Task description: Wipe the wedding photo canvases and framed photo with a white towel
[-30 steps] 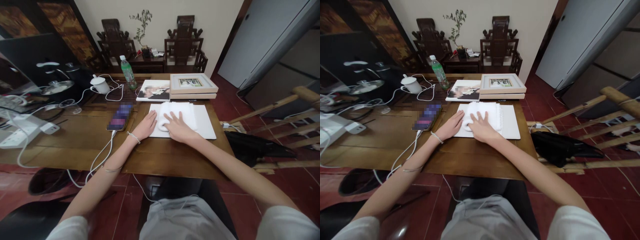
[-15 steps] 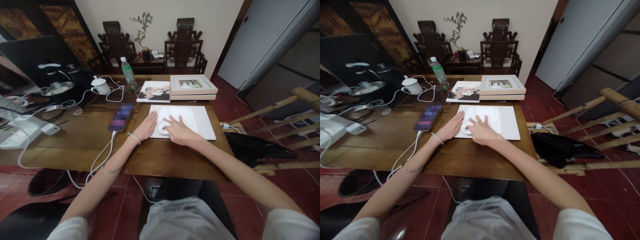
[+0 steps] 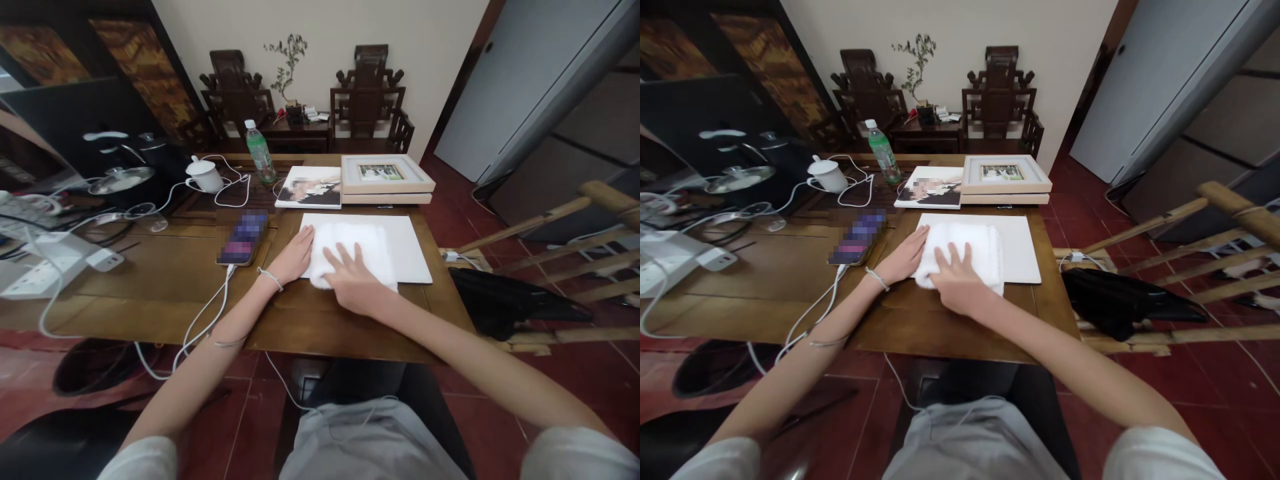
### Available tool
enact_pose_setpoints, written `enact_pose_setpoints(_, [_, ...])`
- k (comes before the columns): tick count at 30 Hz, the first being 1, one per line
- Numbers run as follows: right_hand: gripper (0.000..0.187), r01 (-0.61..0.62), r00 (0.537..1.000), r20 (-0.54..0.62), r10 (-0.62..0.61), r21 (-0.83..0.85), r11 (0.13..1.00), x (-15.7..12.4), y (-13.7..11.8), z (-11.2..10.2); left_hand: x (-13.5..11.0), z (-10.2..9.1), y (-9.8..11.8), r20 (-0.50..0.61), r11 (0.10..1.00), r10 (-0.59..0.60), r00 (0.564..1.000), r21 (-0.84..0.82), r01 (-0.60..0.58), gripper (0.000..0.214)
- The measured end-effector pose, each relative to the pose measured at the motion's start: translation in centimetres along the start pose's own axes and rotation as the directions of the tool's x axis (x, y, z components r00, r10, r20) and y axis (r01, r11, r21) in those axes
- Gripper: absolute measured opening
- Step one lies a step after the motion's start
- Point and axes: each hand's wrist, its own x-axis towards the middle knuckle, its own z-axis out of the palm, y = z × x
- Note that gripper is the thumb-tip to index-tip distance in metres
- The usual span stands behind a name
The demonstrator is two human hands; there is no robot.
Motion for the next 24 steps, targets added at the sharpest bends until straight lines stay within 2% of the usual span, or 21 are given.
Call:
enact_pose_setpoints(4, [0.039, 0.14, 0.989, 0.027, -0.143, 0.082, 0.987, -3.6, -1.9, -1.4, 0.0, -0.1, 0.3, 0.005, 1.0, -0.028, 1.0, 0.014, 0.027, 0.055])
enact_pose_setpoints(7, [0.041, 0.138, 0.988, 0.049, -0.145, 0.124, 0.983, -3.5, -1.1, -2.0, 0.0, -0.2, 0.3, 0.009, 0.999, -0.029, 1.0, 0.018, 0.028, 0.054])
enact_pose_setpoints(10, [0.047, 0.043, 0.998, 0.038, -0.048, 0.123, 0.991, -1.1, 1.3, -1.9, 0.1, 0.0, 0.3, -0.001, 0.999, -0.028, 1.0, 0.023, 0.028, 0.053])
enact_pose_setpoints(14, [0.048, -0.103, 0.993, -0.047, 0.105, 0.056, 0.993, 3.5, 4.6, -0.7, 0.1, 0.0, 0.5, -0.022, 0.999, -0.039, 0.999, 0.008, 0.039, 0.053])
enact_pose_setpoints(17, [0.05, -0.202, 0.976, -0.075, 0.203, 0.02, 0.979, 6.0, 5.1, 0.0, 0.2, -0.3, 0.9, -0.062, 0.995, -0.083, 0.995, -0.062, 0.079, 0.053])
enact_pose_setpoints(20, [0.05, -0.195, 0.978, -0.074, 0.195, 0.007, 0.981, 6.9, 3.7, 0.4, 0.4, -0.8, 1.4, -0.166, 0.954, -0.228, 0.959, -0.237, 0.186, 0.055])
enact_pose_setpoints(22, [0.048, -0.102, 0.993, -0.065, 0.102, 0.003, 0.995, 6.4, 2.1, 0.4, 0.6, -1.2, 1.5, -0.229, 0.894, -0.343, 0.911, -0.376, 0.242, 0.056])
enact_pose_setpoints(24, [0.046, 0.027, 0.999, -0.046, -0.026, 0.011, 1.0, 5.2, 0.7, 0.2, 0.7, -1.4, 1.5, -0.27, 0.849, -0.406, 0.873, -0.465, 0.251, 0.056])
